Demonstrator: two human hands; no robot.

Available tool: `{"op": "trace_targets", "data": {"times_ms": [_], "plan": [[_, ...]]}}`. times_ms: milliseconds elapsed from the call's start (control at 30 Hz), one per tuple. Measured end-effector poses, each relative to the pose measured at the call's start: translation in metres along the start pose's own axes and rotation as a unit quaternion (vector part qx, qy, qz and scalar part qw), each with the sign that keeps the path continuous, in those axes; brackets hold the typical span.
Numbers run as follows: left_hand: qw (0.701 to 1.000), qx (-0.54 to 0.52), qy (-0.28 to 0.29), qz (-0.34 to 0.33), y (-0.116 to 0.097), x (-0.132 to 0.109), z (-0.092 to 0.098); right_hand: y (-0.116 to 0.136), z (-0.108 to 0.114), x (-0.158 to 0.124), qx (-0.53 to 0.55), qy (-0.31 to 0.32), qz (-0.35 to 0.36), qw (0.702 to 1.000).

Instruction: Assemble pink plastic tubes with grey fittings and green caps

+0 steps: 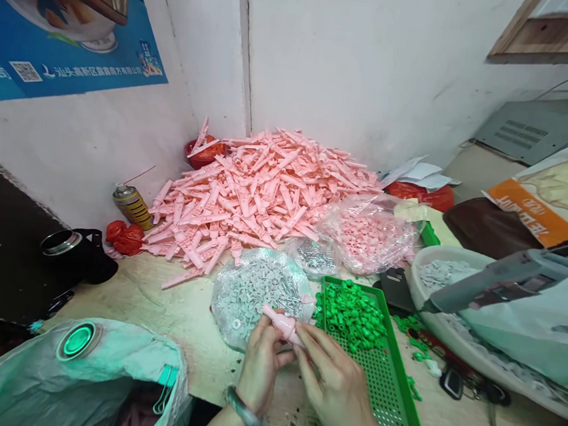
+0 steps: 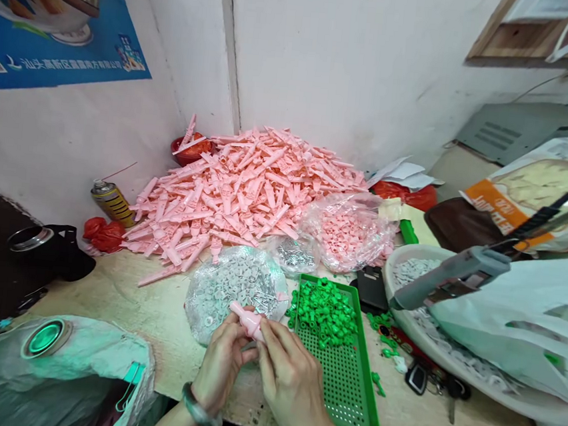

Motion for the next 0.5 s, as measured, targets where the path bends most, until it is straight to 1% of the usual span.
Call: {"op": "trace_targets", "data": {"times_ms": [233,367,500], "plan": [[1.0,0.0,0.005,-0.007,-0.0017,-0.0012,-0.0007,0.0006,0.0009,0.0019,-0.019,0.002,0.011,1.0],[1.0,-0.005,-0.015,-0.003,-0.0022,-0.0006,-0.002,0.0016,0.0006,0.0023,-0.025,0.006,0.024,0.999],[0.999,0.012,-0.031,-0.006,-0.0031,-0.0002,-0.0056,0.0023,0.0008,0.0014,-0.018,0.006,0.041,0.999]]}}
Point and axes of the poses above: each hand's wrist, its own x-axis towards the middle knuckle, its own z-axis out of the back of the hand, y = z × x, the point moved 2 cm from there along x, towards the middle knuckle, and after that the axes turned 12 degrees about -y, right-handed, at the moved point
